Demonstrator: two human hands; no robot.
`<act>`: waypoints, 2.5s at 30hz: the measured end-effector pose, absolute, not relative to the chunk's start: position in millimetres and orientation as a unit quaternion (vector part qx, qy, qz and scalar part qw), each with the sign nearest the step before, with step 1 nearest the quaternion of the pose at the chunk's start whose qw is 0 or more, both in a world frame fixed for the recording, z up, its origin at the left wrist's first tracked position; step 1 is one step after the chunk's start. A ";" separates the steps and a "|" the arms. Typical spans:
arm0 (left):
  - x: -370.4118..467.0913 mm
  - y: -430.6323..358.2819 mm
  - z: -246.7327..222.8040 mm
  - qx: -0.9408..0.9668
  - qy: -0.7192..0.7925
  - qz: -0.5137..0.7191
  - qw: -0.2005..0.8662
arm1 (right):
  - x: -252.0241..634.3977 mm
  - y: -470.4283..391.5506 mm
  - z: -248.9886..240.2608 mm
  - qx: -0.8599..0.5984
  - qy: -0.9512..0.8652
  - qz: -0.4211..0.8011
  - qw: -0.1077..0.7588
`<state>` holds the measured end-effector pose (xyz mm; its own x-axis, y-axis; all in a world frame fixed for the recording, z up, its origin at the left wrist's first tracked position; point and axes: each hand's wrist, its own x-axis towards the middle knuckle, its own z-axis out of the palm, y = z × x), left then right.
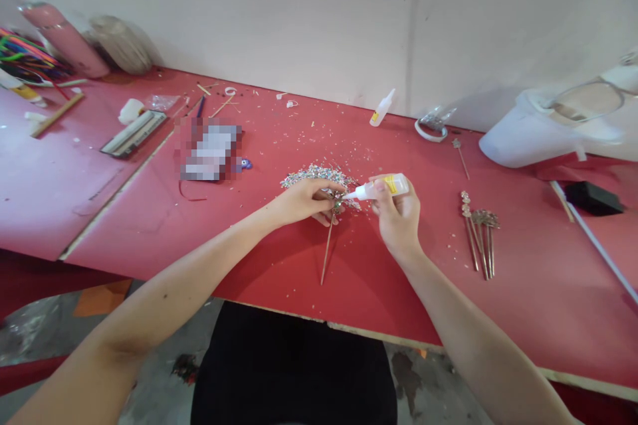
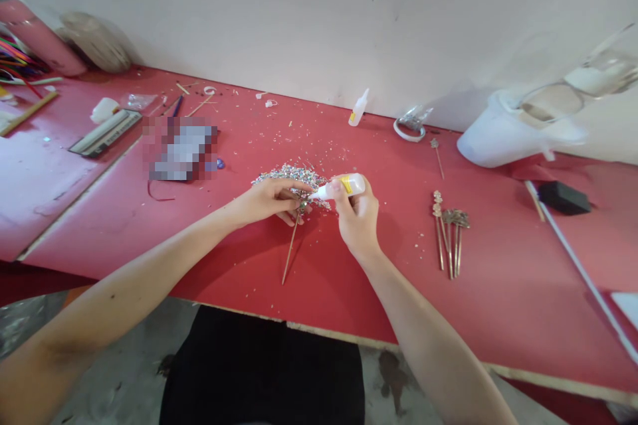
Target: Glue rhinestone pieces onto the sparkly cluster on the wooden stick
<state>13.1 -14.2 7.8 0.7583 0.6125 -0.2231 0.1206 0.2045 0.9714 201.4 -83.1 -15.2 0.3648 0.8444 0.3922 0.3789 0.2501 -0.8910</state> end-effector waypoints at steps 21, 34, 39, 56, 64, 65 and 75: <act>13.2 -14.8 9.4 0.612 0.301 0.173 0.710 | 196.7 -86.6 -14.8 -0.584 -0.533 0.179 0.585; 14.1 -15.0 9.2 0.595 0.308 0.177 0.721 | 197.6 -88.5 -15.8 -0.585 -0.528 0.185 0.587; 14.0 -16.1 13.2 0.590 0.316 0.175 0.722 | 196.0 -89.6 -14.7 -0.587 -0.537 0.179 0.578; 12.2 -13.1 8.2 0.584 0.300 0.182 0.732 | 193.6 -93.6 -4.4 -0.599 -0.560 0.130 0.557; 12.1 -11.7 8.1 0.588 0.302 0.181 0.728 | 195.2 -92.4 -5.5 -0.602 -0.564 0.101 0.557; 12.0 -11.7 8.3 0.590 0.303 0.180 0.726 | 195.5 -92.3 -6.1 -0.601 -0.562 0.100 0.559; 12.2 -11.4 6.2 0.598 0.300 0.190 0.719 | 194.8 -94.0 -1.5 -0.622 -0.576 0.066 0.526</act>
